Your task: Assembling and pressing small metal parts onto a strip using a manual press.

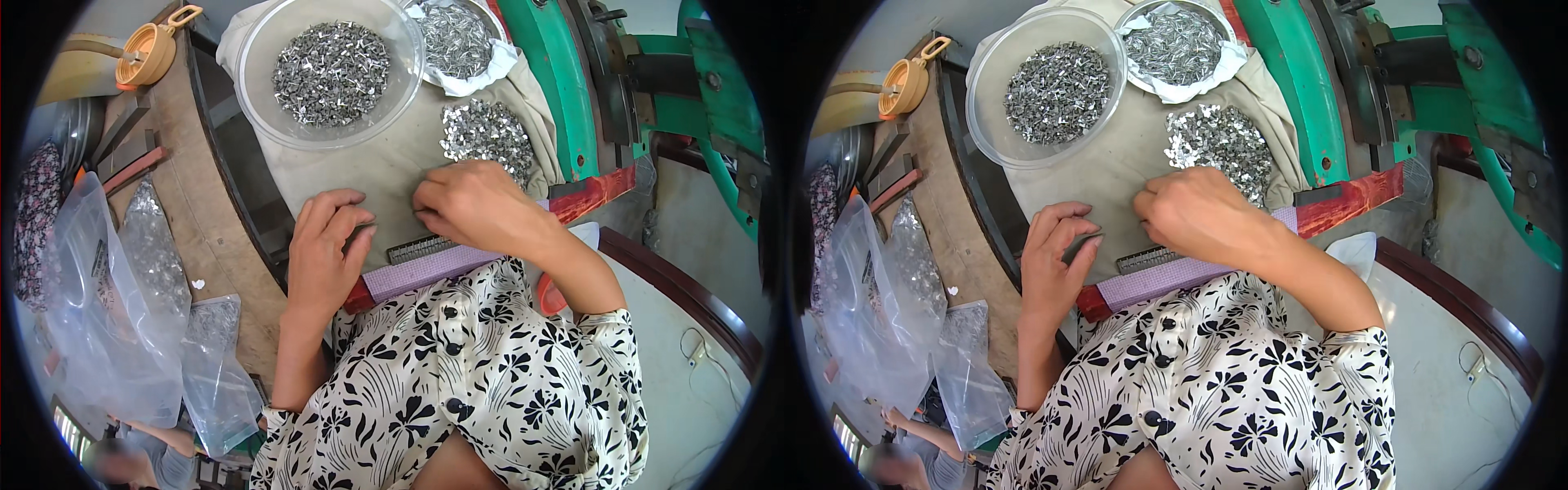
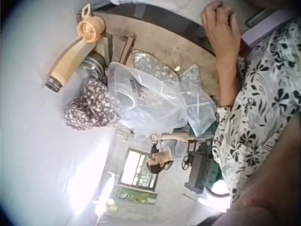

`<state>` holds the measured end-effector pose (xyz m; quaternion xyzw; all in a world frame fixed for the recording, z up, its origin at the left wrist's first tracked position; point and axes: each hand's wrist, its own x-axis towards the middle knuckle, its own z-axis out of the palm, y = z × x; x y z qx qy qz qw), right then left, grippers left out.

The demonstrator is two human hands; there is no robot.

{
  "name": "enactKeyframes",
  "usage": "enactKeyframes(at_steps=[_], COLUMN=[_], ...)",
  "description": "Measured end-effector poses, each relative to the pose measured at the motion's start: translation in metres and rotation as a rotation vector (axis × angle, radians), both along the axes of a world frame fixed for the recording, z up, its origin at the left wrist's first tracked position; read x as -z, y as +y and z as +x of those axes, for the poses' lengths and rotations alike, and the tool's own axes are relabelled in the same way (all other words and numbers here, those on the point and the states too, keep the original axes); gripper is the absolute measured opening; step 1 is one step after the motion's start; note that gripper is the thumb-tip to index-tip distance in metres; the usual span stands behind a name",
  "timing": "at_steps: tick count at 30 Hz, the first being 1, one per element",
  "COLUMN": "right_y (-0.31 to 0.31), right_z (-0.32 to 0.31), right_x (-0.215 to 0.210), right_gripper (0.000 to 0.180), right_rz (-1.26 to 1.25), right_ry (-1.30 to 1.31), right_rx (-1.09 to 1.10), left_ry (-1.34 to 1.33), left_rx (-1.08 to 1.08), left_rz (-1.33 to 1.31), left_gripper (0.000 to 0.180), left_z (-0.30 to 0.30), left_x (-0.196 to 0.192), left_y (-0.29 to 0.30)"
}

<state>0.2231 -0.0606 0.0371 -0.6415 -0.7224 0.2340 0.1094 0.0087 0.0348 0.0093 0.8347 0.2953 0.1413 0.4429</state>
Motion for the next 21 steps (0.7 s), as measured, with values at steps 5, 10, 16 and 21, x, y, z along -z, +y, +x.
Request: enactKeyframes(at_steps=[5,10,16,21], right_y=[-0.023,-0.05,-0.065,-0.065], right_z=[0.024,0.024,0.01,0.006], right_x=[-0.012,-0.013,0.001,0.007], right_gripper=[0.008,0.003,0.012,0.014], right_rz=[-0.146,-0.263,-0.008,0.059], right_ry=[0.544,0.609,0.38,0.296], right_rx=[0.426,0.608,0.363,0.351], left_ry=[-0.009,0.053,0.091,0.115], left_rx=[0.0,0.006,0.044,0.028], left_rz=[-0.01,-0.013,0.031,0.025], left_gripper=[0.017,0.017,0.017,0.016], left_z=[0.0,0.0,0.005,0.006], left_x=[0.001,-0.003,-0.005,-0.005], left_y=[0.001,0.002,0.0,-0.002])
